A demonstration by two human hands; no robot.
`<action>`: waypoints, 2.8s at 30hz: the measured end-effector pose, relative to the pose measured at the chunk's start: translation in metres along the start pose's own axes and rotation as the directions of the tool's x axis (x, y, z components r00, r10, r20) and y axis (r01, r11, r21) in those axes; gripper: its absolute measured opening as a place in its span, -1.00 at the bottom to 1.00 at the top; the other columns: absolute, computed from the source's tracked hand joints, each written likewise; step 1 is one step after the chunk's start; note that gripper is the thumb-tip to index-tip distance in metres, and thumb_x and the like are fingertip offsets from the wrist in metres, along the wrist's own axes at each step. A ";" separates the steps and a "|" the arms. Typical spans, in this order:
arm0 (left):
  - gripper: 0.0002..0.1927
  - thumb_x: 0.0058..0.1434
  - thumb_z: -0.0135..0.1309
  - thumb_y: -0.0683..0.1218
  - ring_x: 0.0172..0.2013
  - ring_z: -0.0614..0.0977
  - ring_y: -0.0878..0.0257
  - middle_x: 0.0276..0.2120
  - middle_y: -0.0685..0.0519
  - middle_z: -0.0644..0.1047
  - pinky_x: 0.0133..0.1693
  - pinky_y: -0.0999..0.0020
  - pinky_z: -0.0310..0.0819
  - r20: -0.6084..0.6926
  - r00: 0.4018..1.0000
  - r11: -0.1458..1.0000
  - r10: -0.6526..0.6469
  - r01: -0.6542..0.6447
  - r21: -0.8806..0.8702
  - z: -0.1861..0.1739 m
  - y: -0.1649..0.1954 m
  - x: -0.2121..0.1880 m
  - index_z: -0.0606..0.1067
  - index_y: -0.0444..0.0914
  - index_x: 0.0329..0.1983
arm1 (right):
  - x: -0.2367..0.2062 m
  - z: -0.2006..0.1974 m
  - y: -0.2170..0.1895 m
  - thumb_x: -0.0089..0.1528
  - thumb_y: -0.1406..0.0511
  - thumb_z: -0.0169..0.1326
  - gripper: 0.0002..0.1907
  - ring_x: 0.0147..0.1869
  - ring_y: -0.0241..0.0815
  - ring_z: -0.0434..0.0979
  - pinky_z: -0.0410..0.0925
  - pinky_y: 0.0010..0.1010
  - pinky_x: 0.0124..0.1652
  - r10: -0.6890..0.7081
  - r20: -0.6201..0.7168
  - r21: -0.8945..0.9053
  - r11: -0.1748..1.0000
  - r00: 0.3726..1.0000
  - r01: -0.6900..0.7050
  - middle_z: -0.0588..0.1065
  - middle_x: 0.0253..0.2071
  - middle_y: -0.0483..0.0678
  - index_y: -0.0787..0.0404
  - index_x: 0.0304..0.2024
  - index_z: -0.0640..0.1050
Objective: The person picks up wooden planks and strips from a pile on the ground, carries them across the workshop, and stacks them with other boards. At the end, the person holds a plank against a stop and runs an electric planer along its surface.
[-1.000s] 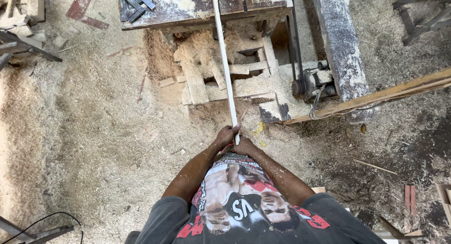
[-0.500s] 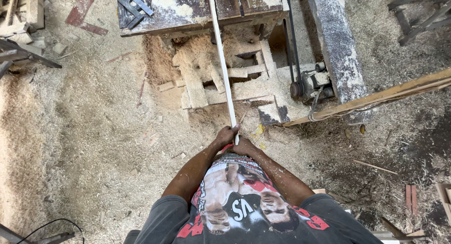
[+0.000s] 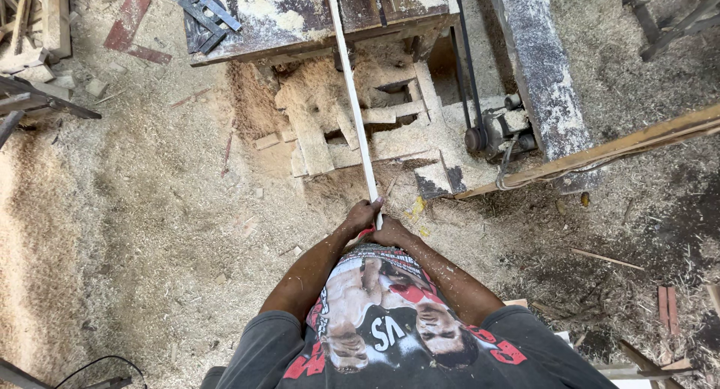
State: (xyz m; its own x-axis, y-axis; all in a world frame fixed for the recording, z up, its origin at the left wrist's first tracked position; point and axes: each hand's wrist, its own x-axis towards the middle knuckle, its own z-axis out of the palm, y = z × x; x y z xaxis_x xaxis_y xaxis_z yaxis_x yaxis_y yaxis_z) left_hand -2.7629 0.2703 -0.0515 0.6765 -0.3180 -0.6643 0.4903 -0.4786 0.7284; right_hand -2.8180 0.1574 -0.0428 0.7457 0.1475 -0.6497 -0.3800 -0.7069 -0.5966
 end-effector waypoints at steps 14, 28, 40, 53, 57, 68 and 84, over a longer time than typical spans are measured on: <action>-0.23 0.34 -0.11 0.40 -0.37 0.68 0.06 -0.35 -0.17 0.64 -0.28 0.20 0.58 -0.006 1.000 0.998 0.004 -0.004 0.066 -0.003 0.006 0.005 0.52 -0.46 -0.11 | 0.006 -0.005 0.000 -0.05 -0.01 0.35 -0.29 0.07 0.08 0.64 0.47 -0.21 0.05 -0.019 0.005 -0.003 1.000 1.000 0.019 0.62 -0.02 0.13 0.16 0.08 0.59; -0.24 0.31 -0.08 0.39 -0.32 0.69 0.06 -0.29 -0.18 0.64 -0.24 0.17 0.59 -0.029 1.000 0.998 -0.003 0.005 0.068 -0.006 0.011 0.011 0.52 -0.45 -0.06 | 0.011 -0.012 -0.005 -0.03 -0.02 0.35 -0.21 0.12 0.10 0.61 0.46 -0.21 0.09 -0.043 0.016 -0.062 0.997 0.999 0.044 0.58 0.06 0.15 0.17 0.17 0.50; -0.17 0.30 -0.08 0.43 -0.25 0.70 0.03 -0.19 -0.23 0.63 -0.22 0.16 0.64 0.005 0.998 0.997 -0.068 0.068 0.033 -0.009 0.014 0.022 0.51 -0.47 0.00 | 0.015 -0.020 -0.003 -0.09 -0.07 0.39 -0.01 0.14 0.11 0.59 0.44 -0.20 0.10 0.037 -0.024 -0.003 0.999 0.999 -0.037 0.55 0.06 0.18 0.28 0.25 0.39; -0.17 0.32 -0.02 0.39 -0.18 0.66 -0.04 -0.12 -0.31 0.59 -0.16 0.18 0.53 -0.030 0.997 0.996 -0.067 0.069 0.060 -0.016 -0.001 0.034 0.45 -0.50 0.14 | 0.015 -0.025 -0.003 -0.02 -0.01 0.34 0.03 0.11 0.03 0.64 0.48 -0.24 0.08 0.209 -0.036 0.275 0.942 0.977 -0.192 0.57 0.07 0.17 0.29 0.36 0.25; -0.16 0.28 -0.03 0.37 -0.30 0.67 0.00 -0.21 -0.25 0.59 -0.24 0.15 0.56 0.057 0.994 0.996 -0.089 0.088 0.026 -0.041 -0.002 0.031 0.43 -0.50 0.16 | 0.023 -0.020 -0.020 0.03 -0.03 0.31 0.12 0.24 0.19 0.50 0.46 -0.13 0.14 0.350 -0.184 0.186 0.930 0.919 -0.317 0.34 0.26 0.31 0.34 0.44 0.11; -0.34 0.33 0.00 0.35 -0.30 0.55 0.24 -0.23 0.02 0.51 -0.31 0.28 0.52 0.050 0.998 0.933 -0.027 0.043 -0.356 -0.260 -0.045 0.035 0.46 -0.30 0.14 | 0.145 0.047 -0.208 0.12 0.01 0.26 -0.08 0.43 0.41 0.03 0.04 0.24 0.32 -0.014 -0.704 -0.184 0.969 0.710 -0.164 0.05 0.34 0.39 0.32 0.36 0.21; -0.52 0.37 -0.01 0.22 -0.36 0.61 0.35 -0.30 0.11 0.62 -0.35 0.44 0.53 -0.414 0.903 0.831 0.113 -0.314 -0.458 -0.702 -0.021 0.145 0.53 -0.25 0.04 | 0.451 0.063 -0.561 0.17 0.15 0.24 -0.46 0.01 0.06 0.64 0.47 -0.15 0.04 -0.255 -0.415 -0.053 0.965 0.873 0.257 0.57 -0.06 0.14 0.30 0.11 0.50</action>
State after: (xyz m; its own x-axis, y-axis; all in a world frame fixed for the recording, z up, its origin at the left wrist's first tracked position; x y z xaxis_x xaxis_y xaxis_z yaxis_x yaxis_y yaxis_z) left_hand -2.2900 0.8088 -0.0453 0.8940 -0.0025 -0.4480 0.4469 0.0772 0.8913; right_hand -2.3033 0.6644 -0.0309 0.9753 0.0218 -0.2200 -0.1466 -0.6808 -0.7176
